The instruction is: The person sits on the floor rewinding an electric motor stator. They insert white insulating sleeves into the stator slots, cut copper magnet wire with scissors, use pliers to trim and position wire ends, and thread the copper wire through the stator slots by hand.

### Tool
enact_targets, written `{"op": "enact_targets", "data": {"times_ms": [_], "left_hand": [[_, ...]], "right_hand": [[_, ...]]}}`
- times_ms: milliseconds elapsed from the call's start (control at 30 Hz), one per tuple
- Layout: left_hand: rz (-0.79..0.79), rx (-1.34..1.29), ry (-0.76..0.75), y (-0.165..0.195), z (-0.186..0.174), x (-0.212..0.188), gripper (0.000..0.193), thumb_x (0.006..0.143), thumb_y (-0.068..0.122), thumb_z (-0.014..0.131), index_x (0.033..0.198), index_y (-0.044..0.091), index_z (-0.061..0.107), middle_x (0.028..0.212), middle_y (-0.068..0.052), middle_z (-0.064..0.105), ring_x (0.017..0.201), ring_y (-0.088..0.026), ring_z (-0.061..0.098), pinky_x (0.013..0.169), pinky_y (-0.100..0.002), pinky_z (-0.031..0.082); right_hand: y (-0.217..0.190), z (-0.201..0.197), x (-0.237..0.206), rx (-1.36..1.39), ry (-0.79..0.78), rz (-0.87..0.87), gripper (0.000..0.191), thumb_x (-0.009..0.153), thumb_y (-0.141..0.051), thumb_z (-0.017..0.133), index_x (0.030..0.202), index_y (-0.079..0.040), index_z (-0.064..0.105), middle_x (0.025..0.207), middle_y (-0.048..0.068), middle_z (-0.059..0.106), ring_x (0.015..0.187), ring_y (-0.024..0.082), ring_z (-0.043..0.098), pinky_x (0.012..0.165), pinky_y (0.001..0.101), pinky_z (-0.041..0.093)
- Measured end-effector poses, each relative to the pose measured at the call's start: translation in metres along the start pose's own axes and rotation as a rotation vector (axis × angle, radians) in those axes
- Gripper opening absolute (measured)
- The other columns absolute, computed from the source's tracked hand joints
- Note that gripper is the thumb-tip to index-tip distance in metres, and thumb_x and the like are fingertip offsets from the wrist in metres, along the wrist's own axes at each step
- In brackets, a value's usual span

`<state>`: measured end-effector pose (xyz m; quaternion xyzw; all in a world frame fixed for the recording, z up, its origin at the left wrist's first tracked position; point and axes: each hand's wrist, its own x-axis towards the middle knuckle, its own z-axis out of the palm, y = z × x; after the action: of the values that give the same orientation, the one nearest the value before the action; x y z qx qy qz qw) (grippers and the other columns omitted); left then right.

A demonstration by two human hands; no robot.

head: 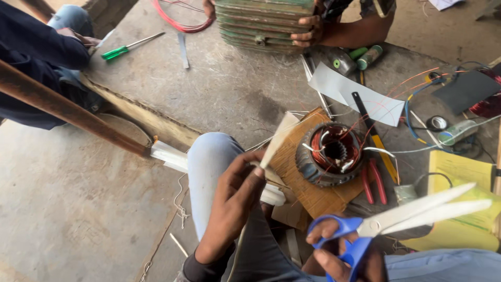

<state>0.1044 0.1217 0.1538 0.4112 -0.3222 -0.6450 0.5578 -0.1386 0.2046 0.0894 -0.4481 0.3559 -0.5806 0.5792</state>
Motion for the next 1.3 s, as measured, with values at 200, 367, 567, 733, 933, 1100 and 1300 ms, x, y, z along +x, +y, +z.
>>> {"op": "enact_targets", "data": {"times_ms": [200, 367, 567, 733, 933, 1100, 1300], "left_hand": [[0.055, 0.356, -0.009, -0.002, 0.013, -0.002, 0.019, 0.105, 0.013, 0.063, 0.106, -0.006, 0.067, 0.070, 0.000, 0.061, 0.058, -0.004, 0.051, 0.051, -0.022, 0.041], [0.046, 0.342, 0.004, -0.015, 0.021, -0.007, 0.025, 0.099, 0.012, 0.065, 0.117, -0.005, 0.069, 0.065, 0.004, 0.056, 0.057, -0.002, 0.049, 0.049, -0.022, 0.040], [0.029, 0.299, 0.014, -0.020, 0.022, -0.010, 0.023, 0.098, 0.011, 0.069, 0.109, -0.008, 0.074, 0.069, 0.004, 0.062, 0.060, -0.002, 0.050, 0.051, -0.021, 0.038], [-0.046, 0.496, -0.080, -0.024, 0.022, -0.015, 0.020, 0.094, 0.011, 0.072, 0.104, -0.005, 0.079, 0.064, 0.003, 0.061, 0.058, -0.001, 0.048, 0.048, -0.021, 0.037], [-0.040, 0.595, -0.179, -0.028, 0.029, -0.017, 0.019, 0.092, 0.012, 0.076, 0.101, -0.005, 0.078, 0.066, -0.002, 0.068, 0.063, 0.000, 0.054, 0.053, -0.021, 0.046], [-0.311, 0.320, -0.365, -0.020, 0.019, 0.000, 0.035, 0.092, 0.006, 0.075, 0.120, -0.007, 0.058, 0.081, -0.005, 0.067, 0.053, -0.007, 0.056, 0.044, -0.023, 0.043], [-0.669, -0.396, -0.774, -0.031, 0.007, 0.020, 0.041, 0.096, -0.006, 0.051, 0.137, 0.000, 0.048, 0.103, -0.018, 0.067, 0.043, -0.014, 0.060, 0.037, -0.025, 0.047]], "right_hand": [[0.052, -0.041, -0.053, -0.197, 0.074, 0.389, 0.038, 0.072, 0.007, 0.078, 0.108, 0.002, 0.066, 0.106, 0.017, 0.074, 0.089, 0.021, 0.073, 0.081, 0.0369, 0.059], [0.088, -0.053, -0.068, -0.185, -0.079, 0.336, 0.034, 0.079, -0.004, 0.082, 0.107, 0.004, 0.064, 0.096, 0.015, 0.066, 0.088, 0.017, 0.064, 0.080, 0.0309, 0.052], [0.057, -0.038, -0.038, -0.200, -0.252, 0.465, 0.041, 0.080, -0.024, 0.078, 0.107, 0.003, 0.063, 0.092, 0.009, 0.063, 0.082, 0.013, 0.057, 0.073, 0.0276, 0.046], [0.015, -0.016, -0.013, -0.162, -0.346, 0.538, 0.052, 0.080, -0.042, 0.075, 0.106, 0.001, 0.061, 0.089, 0.005, 0.060, 0.076, 0.009, 0.051, 0.066, 0.0248, 0.042], [0.006, -0.011, -0.003, -0.063, -0.333, 0.544, 0.047, 0.085, -0.040, 0.077, 0.099, 0.001, 0.060, 0.080, 0.004, 0.057, 0.069, 0.010, 0.051, 0.060, 0.0248, 0.041], [0.012, -0.020, -0.016, -0.023, -0.304, 0.615, 0.048, 0.084, -0.039, 0.079, 0.098, 0.003, 0.061, 0.075, 0.004, 0.057, 0.064, 0.010, 0.053, 0.055, 0.0249, 0.042], [0.021, -0.032, -0.029, 0.054, -0.413, 0.614, 0.054, 0.085, -0.043, 0.085, 0.104, 0.004, 0.064, 0.088, 0.007, 0.061, 0.080, 0.012, 0.061, 0.070, 0.0246, 0.050]]}}
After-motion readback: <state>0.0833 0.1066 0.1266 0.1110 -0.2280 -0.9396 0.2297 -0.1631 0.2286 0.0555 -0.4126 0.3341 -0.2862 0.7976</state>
